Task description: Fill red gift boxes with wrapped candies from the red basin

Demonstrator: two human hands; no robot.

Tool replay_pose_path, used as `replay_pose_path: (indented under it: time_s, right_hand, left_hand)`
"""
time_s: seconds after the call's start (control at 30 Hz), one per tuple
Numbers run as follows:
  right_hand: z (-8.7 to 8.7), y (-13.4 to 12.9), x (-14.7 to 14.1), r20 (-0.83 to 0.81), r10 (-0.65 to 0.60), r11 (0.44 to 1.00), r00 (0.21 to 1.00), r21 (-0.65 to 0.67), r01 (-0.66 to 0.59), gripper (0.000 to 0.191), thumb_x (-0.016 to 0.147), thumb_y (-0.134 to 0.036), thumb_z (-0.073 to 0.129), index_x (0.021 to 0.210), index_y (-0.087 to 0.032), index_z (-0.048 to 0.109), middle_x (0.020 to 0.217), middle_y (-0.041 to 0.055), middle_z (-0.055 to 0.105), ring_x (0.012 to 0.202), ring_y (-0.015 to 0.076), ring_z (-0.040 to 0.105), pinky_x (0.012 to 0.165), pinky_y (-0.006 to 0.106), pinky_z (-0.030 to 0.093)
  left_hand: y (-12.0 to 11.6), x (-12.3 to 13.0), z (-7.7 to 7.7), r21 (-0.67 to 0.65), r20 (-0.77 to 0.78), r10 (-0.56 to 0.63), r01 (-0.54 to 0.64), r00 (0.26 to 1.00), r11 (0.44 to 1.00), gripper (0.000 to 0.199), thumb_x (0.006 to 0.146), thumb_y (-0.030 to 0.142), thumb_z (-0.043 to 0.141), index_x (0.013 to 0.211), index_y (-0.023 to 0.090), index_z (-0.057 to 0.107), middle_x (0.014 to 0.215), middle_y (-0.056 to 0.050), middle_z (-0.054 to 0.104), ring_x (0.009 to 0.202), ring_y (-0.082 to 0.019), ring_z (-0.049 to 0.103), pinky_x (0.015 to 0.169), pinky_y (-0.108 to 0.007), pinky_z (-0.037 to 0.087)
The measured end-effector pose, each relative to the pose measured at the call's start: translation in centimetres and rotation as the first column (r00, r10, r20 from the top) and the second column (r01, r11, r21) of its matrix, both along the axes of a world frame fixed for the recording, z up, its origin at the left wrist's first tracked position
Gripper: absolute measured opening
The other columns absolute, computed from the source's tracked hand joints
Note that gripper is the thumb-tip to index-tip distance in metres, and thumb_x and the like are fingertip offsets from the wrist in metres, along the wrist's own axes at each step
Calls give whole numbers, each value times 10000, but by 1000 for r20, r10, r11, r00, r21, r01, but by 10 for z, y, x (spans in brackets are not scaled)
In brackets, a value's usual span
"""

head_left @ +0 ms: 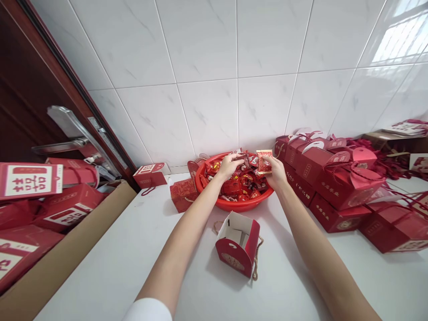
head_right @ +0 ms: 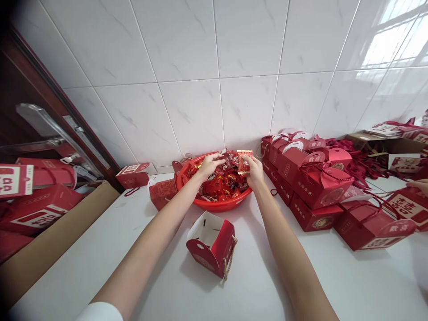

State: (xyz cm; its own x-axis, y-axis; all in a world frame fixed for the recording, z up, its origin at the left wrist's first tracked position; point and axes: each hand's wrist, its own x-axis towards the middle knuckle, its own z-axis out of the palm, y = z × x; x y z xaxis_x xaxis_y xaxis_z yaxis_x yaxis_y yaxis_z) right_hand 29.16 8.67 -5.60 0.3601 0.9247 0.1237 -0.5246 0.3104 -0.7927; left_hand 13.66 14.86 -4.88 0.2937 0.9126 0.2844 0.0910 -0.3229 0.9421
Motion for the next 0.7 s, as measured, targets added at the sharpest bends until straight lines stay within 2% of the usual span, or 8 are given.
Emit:
replay_pose_path:
  time_s: [0.1, 0.27, 0.37, 0.47, 0.5, 0.57, 0.63, 0.7]
  right_hand:
    - [-1, 0, 0, 6, 32, 999, 999, 11, -32, 192, 546, -235, 786, 717, -177, 721, 677, -12, 725, 587, 137, 645, 549, 242, 523]
    - [-6, 0, 1, 108, 181, 982, 978, 39, -186, 305, 548, -294, 862, 814, -191, 753, 803, 8, 769, 691, 177, 702, 642, 277, 558]
    - [-8, 3, 2, 103, 121, 991, 987, 41, -126, 303, 559, -296, 865, 817, -194, 745, 781, 3, 763, 666, 183, 696, 612, 291, 555]
    - [-7, 5, 2, 13, 10, 999, 1000, 35, -11, 228, 555, -246, 827, 752, -190, 727, 692, -18, 734, 595, 158, 662, 565, 275, 547]
    - [-7, 6, 2, -12, -9, 999, 1000, 31, 10, 199, 556, -231, 807, 731, -188, 722, 666, -24, 722, 574, 149, 649, 548, 266, 543]
    - [-4, 6, 1, -50, -36, 999, 998, 22, 37, 146, 561, -203, 770, 693, -182, 712, 633, -30, 707, 544, 133, 629, 520, 249, 533]
    - [-2, 6, 0, -87, -73, 997, 993, 14, 75, 100, 567, -177, 740, 659, -176, 700, 612, -32, 699, 528, 121, 619, 511, 232, 527]
    - [-1, 6, -1, -138, -127, 992, 982, 8, 130, 69, 578, -155, 716, 640, -171, 692, 606, -33, 698, 533, 116, 626, 521, 220, 531]
  left_hand:
    - [-1, 0, -1, 14, 69, -42, 41, 997, 999, 170, 750, 168, 686, 903, 129, 749, 920, -52, 766, 854, -189, 672, 881, -328, 505]
    - [3, 3, -4, -2, 160, -176, 178, 971, 984, 288, 724, 218, 747, 992, 111, 746, 961, -82, 775, 905, -224, 707, 915, -380, 531]
    - [3, 4, -5, -24, 122, -185, 189, 975, 982, 348, 757, 182, 713, 1099, 119, 734, 1028, -99, 775, 947, -242, 726, 966, -418, 529]
    - [-1, 5, -8, 34, -194, -122, 131, 973, 991, 325, 781, 124, 665, 1095, 128, 747, 1097, -114, 769, 1037, -265, 715, 1008, -418, 514]
    - [-3, 5, -8, 63, -342, -108, 138, 933, 988, 303, 787, 127, 665, 1076, 130, 756, 1122, -118, 765, 1072, -277, 705, 1019, -411, 507]
    - [-8, 6, -10, 95, -599, -107, 204, 793, 974, 268, 805, 168, 677, 1055, 135, 766, 1164, -120, 754, 1106, -292, 693, 1025, -382, 500]
    - [-12, 7, -10, 92, -744, -118, 276, 657, 957, 290, 823, 200, 676, 1094, 140, 759, 1203, -114, 742, 1117, -287, 691, 1014, -337, 501]
    - [-14, 8, -9, 97, -801, -109, 308, 589, 946, 341, 833, 163, 644, 1161, 152, 736, 1259, -96, 720, 1156, -261, 676, 1017, -285, 489]
